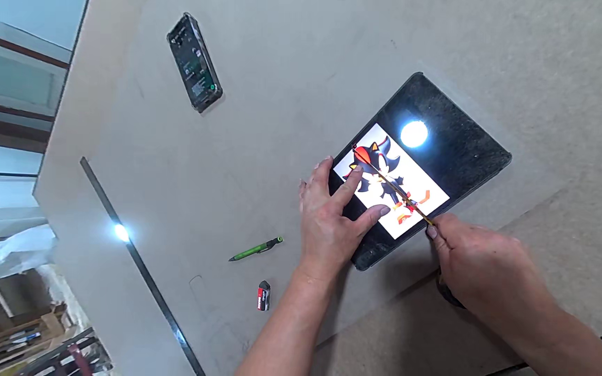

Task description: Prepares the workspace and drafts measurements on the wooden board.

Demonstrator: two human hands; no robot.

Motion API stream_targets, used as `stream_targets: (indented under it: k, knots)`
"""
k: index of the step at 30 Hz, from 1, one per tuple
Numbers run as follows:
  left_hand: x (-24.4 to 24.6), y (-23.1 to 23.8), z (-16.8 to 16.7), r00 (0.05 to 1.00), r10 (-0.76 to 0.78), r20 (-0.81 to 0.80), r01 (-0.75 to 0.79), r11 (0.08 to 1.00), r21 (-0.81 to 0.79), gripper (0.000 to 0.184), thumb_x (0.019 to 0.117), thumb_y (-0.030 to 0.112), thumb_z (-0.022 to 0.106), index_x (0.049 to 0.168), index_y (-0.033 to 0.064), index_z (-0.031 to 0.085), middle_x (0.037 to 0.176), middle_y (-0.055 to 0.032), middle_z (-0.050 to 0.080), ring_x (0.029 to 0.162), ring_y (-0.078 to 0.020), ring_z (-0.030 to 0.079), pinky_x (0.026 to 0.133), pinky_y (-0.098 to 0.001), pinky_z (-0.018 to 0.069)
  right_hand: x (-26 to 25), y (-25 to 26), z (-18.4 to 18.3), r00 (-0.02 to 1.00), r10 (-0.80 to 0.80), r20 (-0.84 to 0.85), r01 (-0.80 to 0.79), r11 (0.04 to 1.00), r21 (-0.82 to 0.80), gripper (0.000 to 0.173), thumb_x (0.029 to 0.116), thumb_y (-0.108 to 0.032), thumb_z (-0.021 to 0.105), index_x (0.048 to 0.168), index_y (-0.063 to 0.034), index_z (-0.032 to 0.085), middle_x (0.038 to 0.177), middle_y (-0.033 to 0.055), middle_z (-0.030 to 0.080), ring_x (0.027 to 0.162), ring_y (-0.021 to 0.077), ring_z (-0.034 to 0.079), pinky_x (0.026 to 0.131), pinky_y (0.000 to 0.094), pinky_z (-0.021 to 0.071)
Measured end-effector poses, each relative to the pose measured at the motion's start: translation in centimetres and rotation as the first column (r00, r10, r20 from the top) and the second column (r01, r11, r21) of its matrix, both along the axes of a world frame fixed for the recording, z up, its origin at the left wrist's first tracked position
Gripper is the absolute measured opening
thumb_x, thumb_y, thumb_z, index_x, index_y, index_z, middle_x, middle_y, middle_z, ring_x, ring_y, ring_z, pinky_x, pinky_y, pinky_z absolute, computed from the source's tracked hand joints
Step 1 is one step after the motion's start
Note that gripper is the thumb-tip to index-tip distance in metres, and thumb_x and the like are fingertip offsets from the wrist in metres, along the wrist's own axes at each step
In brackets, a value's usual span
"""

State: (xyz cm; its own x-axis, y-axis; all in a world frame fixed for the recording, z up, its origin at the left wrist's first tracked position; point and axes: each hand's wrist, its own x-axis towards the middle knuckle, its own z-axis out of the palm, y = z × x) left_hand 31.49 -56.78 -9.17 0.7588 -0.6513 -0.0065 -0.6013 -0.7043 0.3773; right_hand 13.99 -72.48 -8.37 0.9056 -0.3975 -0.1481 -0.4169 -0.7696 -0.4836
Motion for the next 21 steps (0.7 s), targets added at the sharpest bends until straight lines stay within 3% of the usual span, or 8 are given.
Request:
stream_targets:
  k: [21]
  knots:
    - [0.0, -0.1, 0.1, 1.0, -0.001, -0.012, 0.001, 1.0, 0.016, 0.069, 0.0829, 0.073, 0.068, 0.137, 0.0309, 0.068, 0.159, -0.0145, 0.044, 0.147, -0.0314, 0.042, 0.122, -0.0607, 0.0275, 0.5, -0.3, 1.1, 0.983, 0.008, -0.185, 0.0, 0.999, 0.042, 0.028, 0.1113, -0.033, 0.042, 0.104, -0.0134, 0.061, 0.069, 0.0045, 0.06, 0.061, 0.0247, 0.065, 0.048, 0.0431, 0.0487]
